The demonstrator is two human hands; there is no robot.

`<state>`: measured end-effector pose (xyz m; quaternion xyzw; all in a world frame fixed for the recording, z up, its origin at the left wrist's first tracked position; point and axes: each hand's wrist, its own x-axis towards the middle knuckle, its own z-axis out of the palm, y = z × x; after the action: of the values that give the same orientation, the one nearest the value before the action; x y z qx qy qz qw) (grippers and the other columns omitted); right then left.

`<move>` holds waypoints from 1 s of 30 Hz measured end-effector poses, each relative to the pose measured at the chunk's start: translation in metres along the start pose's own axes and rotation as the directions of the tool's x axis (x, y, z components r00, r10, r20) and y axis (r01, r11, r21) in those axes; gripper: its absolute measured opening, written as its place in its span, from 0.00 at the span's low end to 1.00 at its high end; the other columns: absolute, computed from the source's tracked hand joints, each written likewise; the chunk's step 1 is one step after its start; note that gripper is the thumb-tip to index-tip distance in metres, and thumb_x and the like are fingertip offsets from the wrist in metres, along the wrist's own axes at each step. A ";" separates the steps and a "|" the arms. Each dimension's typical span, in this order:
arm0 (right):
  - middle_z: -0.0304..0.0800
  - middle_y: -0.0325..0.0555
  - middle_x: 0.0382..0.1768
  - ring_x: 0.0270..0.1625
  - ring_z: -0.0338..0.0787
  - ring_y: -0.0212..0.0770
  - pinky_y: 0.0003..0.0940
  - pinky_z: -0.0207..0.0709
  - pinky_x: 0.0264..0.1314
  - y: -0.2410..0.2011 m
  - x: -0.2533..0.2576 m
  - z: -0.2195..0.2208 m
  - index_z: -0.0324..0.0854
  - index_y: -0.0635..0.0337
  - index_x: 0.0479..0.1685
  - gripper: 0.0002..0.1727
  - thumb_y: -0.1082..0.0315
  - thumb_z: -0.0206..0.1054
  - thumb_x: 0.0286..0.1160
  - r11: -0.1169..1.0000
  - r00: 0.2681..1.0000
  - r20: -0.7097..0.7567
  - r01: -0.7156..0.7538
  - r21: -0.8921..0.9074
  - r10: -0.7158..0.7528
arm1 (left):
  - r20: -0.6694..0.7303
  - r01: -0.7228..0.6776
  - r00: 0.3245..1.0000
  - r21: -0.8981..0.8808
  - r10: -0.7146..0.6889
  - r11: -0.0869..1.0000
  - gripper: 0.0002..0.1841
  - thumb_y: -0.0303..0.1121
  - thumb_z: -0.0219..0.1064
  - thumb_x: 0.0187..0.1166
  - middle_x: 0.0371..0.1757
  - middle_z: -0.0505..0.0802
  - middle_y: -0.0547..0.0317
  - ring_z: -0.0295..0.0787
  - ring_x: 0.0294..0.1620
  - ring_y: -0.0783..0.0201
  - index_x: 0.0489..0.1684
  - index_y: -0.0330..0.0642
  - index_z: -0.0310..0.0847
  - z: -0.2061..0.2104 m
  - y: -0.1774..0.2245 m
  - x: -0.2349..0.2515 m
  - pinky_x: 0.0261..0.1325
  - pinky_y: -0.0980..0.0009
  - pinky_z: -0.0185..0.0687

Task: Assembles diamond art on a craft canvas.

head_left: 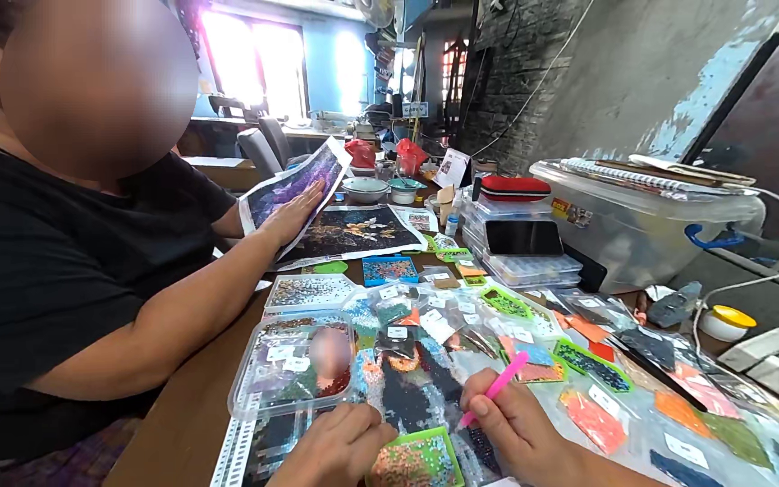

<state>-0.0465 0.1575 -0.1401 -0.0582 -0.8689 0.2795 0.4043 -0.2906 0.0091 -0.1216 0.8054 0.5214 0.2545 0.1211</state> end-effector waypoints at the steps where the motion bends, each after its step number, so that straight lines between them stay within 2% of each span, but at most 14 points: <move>1: 0.80 0.43 0.32 0.33 0.82 0.24 0.16 0.77 0.39 -0.001 0.000 0.002 0.74 0.61 0.44 0.22 0.52 0.45 0.96 0.999 0.999 0.026 0.021 0.027 -0.022 | -0.004 -0.003 1.000 0.003 0.003 1.000 0.26 0.47 0.74 0.74 0.57 0.91 0.35 0.87 0.59 0.35 0.61 0.33 0.87 0.000 0.000 0.000 0.59 0.40 0.82; 3: 0.80 0.45 0.33 0.36 0.83 0.25 0.16 0.77 0.42 -0.003 0.000 0.004 0.74 0.62 0.44 0.22 0.53 0.45 0.96 0.998 0.997 0.062 0.038 0.048 -0.041 | -0.010 -0.015 1.000 0.003 0.015 1.000 0.26 0.47 0.74 0.74 0.56 0.91 0.35 0.87 0.59 0.35 0.60 0.33 0.87 0.001 -0.001 0.000 0.58 0.40 0.82; 8: 0.80 0.45 0.31 0.34 0.82 0.26 0.16 0.77 0.41 -0.002 0.001 0.006 0.75 0.62 0.44 0.21 0.54 0.46 0.96 0.998 0.993 0.114 0.023 0.059 -0.030 | -0.020 -0.029 0.999 0.007 0.029 1.000 0.26 0.47 0.74 0.74 0.56 0.91 0.36 0.88 0.58 0.36 0.60 0.34 0.87 0.003 -0.003 0.000 0.57 0.41 0.82; 30: 0.82 0.46 0.31 0.34 0.84 0.27 0.18 0.79 0.42 0.000 0.002 0.008 0.76 0.63 0.44 0.22 0.54 0.46 0.96 0.999 0.991 0.133 -0.004 0.052 -0.003 | -0.008 -0.013 1.000 0.016 0.013 1.000 0.26 0.47 0.74 0.75 0.56 0.91 0.36 0.88 0.58 0.35 0.61 0.34 0.88 0.002 -0.002 0.001 0.58 0.40 0.82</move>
<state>-0.0541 0.1543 -0.1431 -0.0291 -0.8864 0.3055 0.3466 -0.2905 0.0105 -0.1237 0.8086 0.5188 0.2542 0.1111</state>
